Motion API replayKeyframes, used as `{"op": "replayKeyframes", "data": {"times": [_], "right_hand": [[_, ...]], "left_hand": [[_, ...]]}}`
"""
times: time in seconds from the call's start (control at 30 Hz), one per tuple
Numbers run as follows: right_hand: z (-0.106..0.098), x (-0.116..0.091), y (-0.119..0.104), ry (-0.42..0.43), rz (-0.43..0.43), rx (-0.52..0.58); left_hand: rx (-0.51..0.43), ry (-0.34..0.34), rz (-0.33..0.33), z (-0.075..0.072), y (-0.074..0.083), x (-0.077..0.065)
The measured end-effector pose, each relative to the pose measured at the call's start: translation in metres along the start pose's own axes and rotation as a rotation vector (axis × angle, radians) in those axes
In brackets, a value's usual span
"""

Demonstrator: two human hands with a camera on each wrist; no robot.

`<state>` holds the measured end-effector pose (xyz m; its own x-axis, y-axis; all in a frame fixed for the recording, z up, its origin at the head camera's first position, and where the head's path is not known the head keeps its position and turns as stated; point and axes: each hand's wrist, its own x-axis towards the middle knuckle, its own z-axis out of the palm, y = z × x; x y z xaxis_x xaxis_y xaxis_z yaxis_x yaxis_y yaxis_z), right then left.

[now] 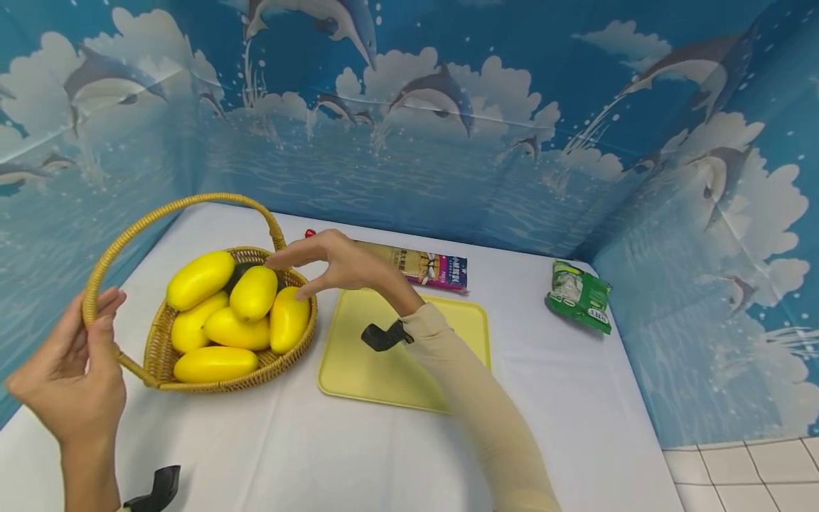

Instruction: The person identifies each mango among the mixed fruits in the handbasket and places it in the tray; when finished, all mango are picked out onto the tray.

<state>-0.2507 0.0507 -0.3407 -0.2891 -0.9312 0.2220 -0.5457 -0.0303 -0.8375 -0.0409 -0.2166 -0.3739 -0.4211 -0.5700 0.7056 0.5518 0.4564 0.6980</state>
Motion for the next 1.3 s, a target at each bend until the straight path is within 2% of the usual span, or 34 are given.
{"op": "replayKeyframes", "data": {"times": [0.1,0.23,0.43,0.63,0.97,1.13,1.3], "right_hand": [[0.003,0.016,0.016,-0.027,-0.017,0.094],[0.006,0.034,0.031,-0.051,-0.001,0.111],[0.012,0.054,0.044,-0.083,0.056,0.028],[0.02,0.068,0.051,-0.116,0.069,-0.042],[0.023,0.076,0.05,-0.144,0.119,-0.208],[0.024,0.076,0.046,-0.145,0.128,-0.221],[0.026,0.074,0.046,-0.123,0.118,-0.212]], "left_hand": [[0.002,-0.011,0.006,0.002,0.0,0.0],[0.019,-0.022,0.017,0.004,0.0,0.0],[0.014,-0.026,0.025,0.005,-0.001,-0.001],[0.019,-0.021,0.025,0.004,-0.001,-0.001],[-0.041,0.01,0.017,0.002,-0.003,-0.002],[-0.081,0.023,0.013,0.002,-0.004,-0.003],[-0.074,0.021,0.014,0.002,-0.003,-0.003]]}}
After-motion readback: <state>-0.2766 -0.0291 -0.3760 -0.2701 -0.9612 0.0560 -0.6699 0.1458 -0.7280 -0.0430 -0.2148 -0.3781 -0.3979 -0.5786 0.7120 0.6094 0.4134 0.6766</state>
